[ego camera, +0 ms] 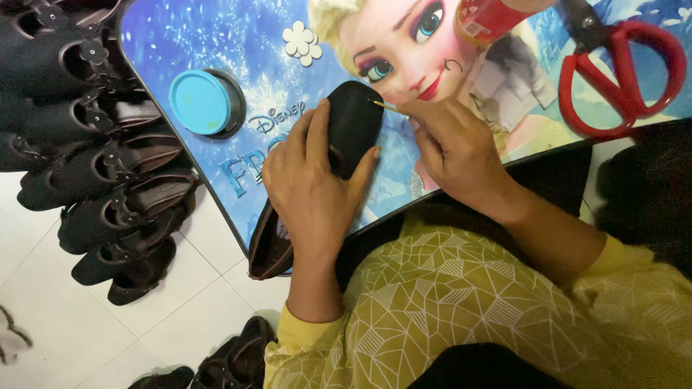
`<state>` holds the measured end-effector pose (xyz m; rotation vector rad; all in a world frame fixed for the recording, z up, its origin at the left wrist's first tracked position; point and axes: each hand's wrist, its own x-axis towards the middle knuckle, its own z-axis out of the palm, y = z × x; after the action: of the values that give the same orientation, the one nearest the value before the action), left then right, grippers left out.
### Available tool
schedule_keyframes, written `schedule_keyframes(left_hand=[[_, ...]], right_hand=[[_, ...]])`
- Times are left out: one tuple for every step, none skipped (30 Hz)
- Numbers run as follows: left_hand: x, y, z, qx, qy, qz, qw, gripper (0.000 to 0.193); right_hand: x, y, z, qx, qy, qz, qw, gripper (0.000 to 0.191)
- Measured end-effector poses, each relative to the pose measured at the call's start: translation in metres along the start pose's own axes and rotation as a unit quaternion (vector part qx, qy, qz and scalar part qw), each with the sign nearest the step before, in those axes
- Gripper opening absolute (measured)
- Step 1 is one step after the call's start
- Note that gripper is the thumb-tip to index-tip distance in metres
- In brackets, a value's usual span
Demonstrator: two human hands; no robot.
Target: The person sits on the floor and wipes black Mary Jane shoes one at a time with a white cloth or tissue, rubbing the straps, flower decorations and edges, then places each finished shoe in rows on the floor. They occasionally use a thin stick to scrape at the shoe surface and reach for the next shoe from the rows.
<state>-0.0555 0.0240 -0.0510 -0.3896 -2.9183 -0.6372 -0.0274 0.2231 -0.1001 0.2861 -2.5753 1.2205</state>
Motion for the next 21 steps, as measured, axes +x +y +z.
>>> schedule_keyframes(left_hand=[[0.0001,-0.0003,0.0003,0.002,0.002,0.002,1.0,0.081],[0.0001,-0.0004,0.0005,0.004,0.003,0.003,1.0,0.081],[0.0,-0.0005,0.0007,0.005,0.004,0.005,1.0,0.081],[0.0,-0.0004,0.001,0.004,0.002,0.003,1.0,0.081],[-0.0001,-0.0003,0.0013,0.002,0.0,0.0,1.0,0.08],[-0.0001,-0.0002,0.0014,0.001,-0.002,-0.001,1.0,0.08],[-0.0002,0.0001,0.0016,0.003,0.0,-0.002,1.0,0.08],[-0.0005,0.0004,0.0017,0.005,0.002,-0.003,1.0,0.081],[-0.0005,0.0004,0.0016,0.007,0.004,-0.004,1.0,0.081],[-0.0006,0.0004,0.0016,0.006,0.004,-0.001,1.0,0.081],[-0.0003,0.0,0.0015,0.005,0.005,0.002,1.0,0.081],[0.0001,-0.0006,0.0014,0.005,0.007,0.006,1.0,0.081],[0.0003,-0.001,0.0012,0.004,0.007,0.007,1.0,0.081],[0.0004,-0.0015,0.0011,0.003,0.006,0.008,1.0,0.08],[0.0006,-0.0017,0.001,0.002,0.004,0.01,1.0,0.08],[0.0007,-0.0018,0.001,0.001,0.003,0.009,1.0,0.08],[0.0009,-0.0019,0.0009,0.001,0.002,0.009,1.0,0.079],[0.0008,-0.0019,0.0008,0.001,0.0,0.008,1.0,0.079],[0.001,-0.0018,0.0008,0.001,0.0,0.008,1.0,0.079],[0.0011,-0.0018,0.0006,0.001,0.0,0.008,1.0,0.079],[0.0012,-0.0017,0.0004,0.002,0.0,0.008,1.0,0.079]], right_hand=[[0.0001,-0.0004,0.0,0.001,-0.004,-0.005,1.0,0.038],[0.0004,-0.0012,-0.0001,-0.003,0.0,-0.004,1.0,0.037],[0.0007,-0.0017,-0.0001,-0.007,0.003,-0.003,1.0,0.036],[0.001,-0.0025,-0.0003,-0.012,0.006,-0.002,1.0,0.035],[0.0013,-0.0032,-0.0005,0.004,-0.003,0.0,1.0,0.035],[0.0015,-0.0038,-0.0008,0.02,-0.012,0.002,1.0,0.036],[0.0017,-0.0045,-0.0013,0.035,-0.02,0.003,0.999,0.036],[0.0016,-0.0049,-0.0015,0.01,-0.015,0.005,1.0,0.036],[0.0014,-0.0055,-0.002,-0.015,-0.01,0.007,1.0,0.035],[0.0009,-0.0057,-0.0021,-0.039,-0.007,0.01,0.999,0.034],[0.0003,-0.0061,-0.0024,-0.028,-0.009,0.011,0.999,0.035],[-0.0005,-0.0063,-0.0023,-0.018,-0.011,0.011,1.0,0.035],[-0.0013,-0.0062,-0.0022,-0.007,-0.012,0.011,1.0,0.036],[-0.0021,-0.0061,-0.0019,-0.01,-0.006,0.01,1.0,0.035],[-0.0029,-0.0057,-0.0015,-0.013,0.0,0.009,1.0,0.035],[-0.0035,-0.0052,-0.0011,-0.016,0.006,0.008,1.0,0.034],[-0.0041,-0.0046,-0.0006,-0.012,0.003,0.011,1.0,0.035],[-0.0044,-0.004,-0.0002,-0.007,0.0,0.015,1.0,0.035],[-0.0048,-0.0034,0.0002,-0.002,-0.003,0.018,1.0,0.036],[-0.0049,-0.0029,0.0005,-0.003,-0.001,0.016,1.0,0.035],[-0.005,-0.0025,0.0006,-0.005,0.002,0.014,1.0,0.034]])
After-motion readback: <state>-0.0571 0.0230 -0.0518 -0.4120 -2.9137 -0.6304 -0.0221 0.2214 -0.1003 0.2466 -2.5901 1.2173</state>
